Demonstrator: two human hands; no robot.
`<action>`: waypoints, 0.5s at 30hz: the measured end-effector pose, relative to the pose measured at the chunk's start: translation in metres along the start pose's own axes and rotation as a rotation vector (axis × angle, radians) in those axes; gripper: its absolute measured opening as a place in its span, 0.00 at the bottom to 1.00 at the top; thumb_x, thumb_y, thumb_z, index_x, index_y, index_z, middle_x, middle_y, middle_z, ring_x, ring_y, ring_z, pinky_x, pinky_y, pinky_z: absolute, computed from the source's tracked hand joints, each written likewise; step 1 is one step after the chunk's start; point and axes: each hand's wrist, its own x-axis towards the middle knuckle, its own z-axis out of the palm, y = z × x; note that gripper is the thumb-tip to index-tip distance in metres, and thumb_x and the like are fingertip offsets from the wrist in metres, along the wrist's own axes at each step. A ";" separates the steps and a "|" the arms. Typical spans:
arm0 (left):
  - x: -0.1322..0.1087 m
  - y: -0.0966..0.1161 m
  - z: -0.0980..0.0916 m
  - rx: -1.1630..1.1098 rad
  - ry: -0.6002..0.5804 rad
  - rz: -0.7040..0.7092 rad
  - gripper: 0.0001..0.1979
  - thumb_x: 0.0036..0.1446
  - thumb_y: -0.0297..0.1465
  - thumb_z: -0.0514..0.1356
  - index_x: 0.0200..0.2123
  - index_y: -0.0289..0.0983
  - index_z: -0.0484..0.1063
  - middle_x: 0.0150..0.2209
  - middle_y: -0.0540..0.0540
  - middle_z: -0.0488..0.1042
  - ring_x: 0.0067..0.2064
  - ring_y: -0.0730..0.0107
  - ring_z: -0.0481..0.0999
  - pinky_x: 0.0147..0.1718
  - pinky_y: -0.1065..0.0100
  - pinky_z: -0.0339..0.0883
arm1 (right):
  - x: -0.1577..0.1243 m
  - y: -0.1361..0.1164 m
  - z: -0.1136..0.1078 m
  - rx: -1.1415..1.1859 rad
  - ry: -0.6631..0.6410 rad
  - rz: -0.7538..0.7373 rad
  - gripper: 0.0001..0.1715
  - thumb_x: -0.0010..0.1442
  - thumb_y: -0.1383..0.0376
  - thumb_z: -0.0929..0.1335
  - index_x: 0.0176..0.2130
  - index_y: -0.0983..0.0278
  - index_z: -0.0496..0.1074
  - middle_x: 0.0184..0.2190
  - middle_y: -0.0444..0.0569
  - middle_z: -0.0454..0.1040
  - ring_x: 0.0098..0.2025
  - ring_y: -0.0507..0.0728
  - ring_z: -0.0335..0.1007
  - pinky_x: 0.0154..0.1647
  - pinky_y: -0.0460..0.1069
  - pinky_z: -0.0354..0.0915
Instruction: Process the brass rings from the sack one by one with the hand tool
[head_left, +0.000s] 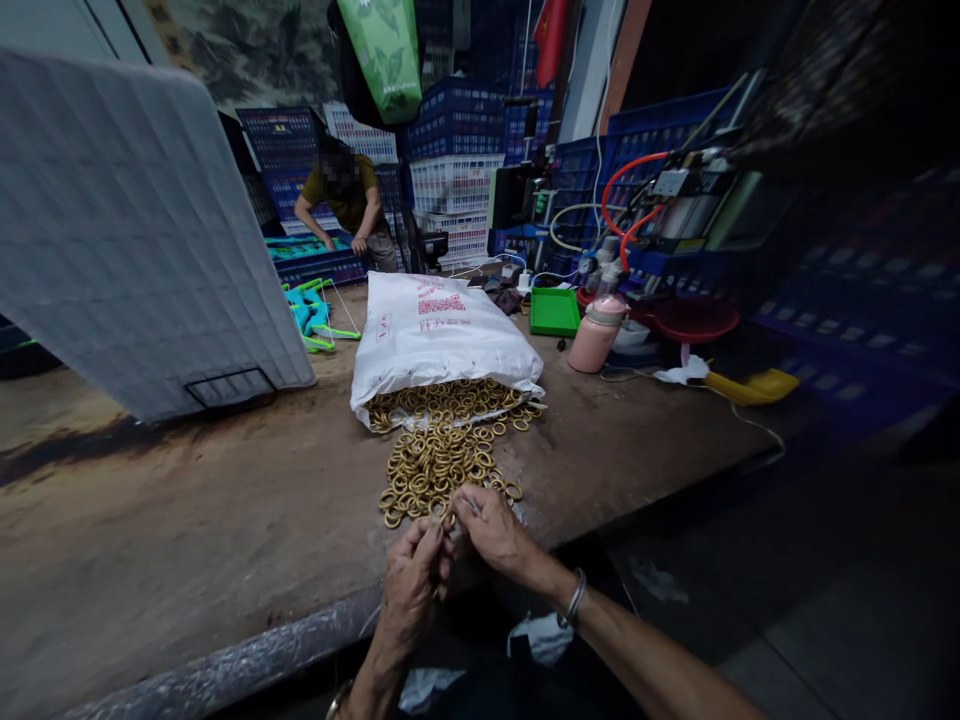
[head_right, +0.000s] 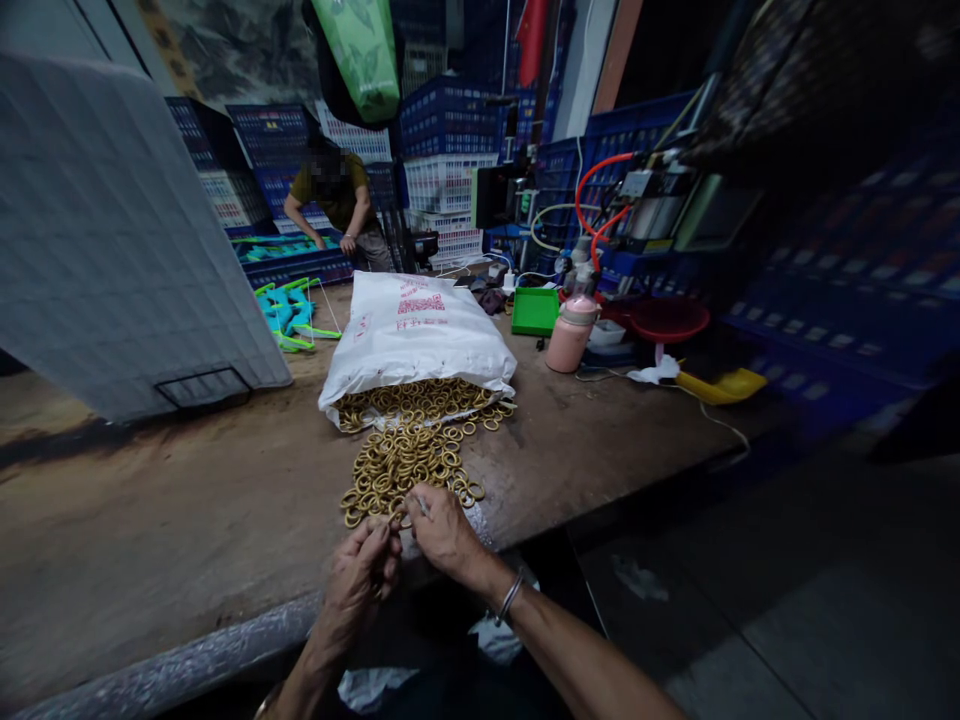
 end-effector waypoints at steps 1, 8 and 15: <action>0.001 0.000 0.000 0.006 0.010 0.005 0.16 0.43 0.43 0.61 0.24 0.35 0.65 0.15 0.57 0.62 0.13 0.85 0.54 0.10 0.80 0.46 | -0.002 0.000 0.000 -0.074 0.006 -0.026 0.11 0.55 0.66 0.58 0.24 0.65 0.63 0.20 0.43 0.65 0.23 0.49 0.58 0.25 0.43 0.52; 0.004 -0.001 -0.003 0.150 0.062 0.075 0.19 0.42 0.47 0.59 0.22 0.36 0.63 0.12 0.58 0.59 0.12 0.84 0.54 0.10 0.79 0.47 | -0.013 -0.005 -0.003 -0.518 -0.141 -0.097 0.18 0.43 0.75 0.58 0.35 0.63 0.65 0.24 0.44 0.69 0.27 0.51 0.62 0.27 0.45 0.48; 0.004 -0.002 -0.005 0.247 0.100 0.113 0.19 0.41 0.48 0.59 0.23 0.36 0.65 0.12 0.57 0.60 0.13 0.82 0.55 0.12 0.78 0.49 | -0.013 -0.012 -0.004 -0.643 -0.173 -0.088 0.17 0.44 0.75 0.58 0.35 0.64 0.63 0.27 0.47 0.70 0.28 0.52 0.63 0.26 0.46 0.46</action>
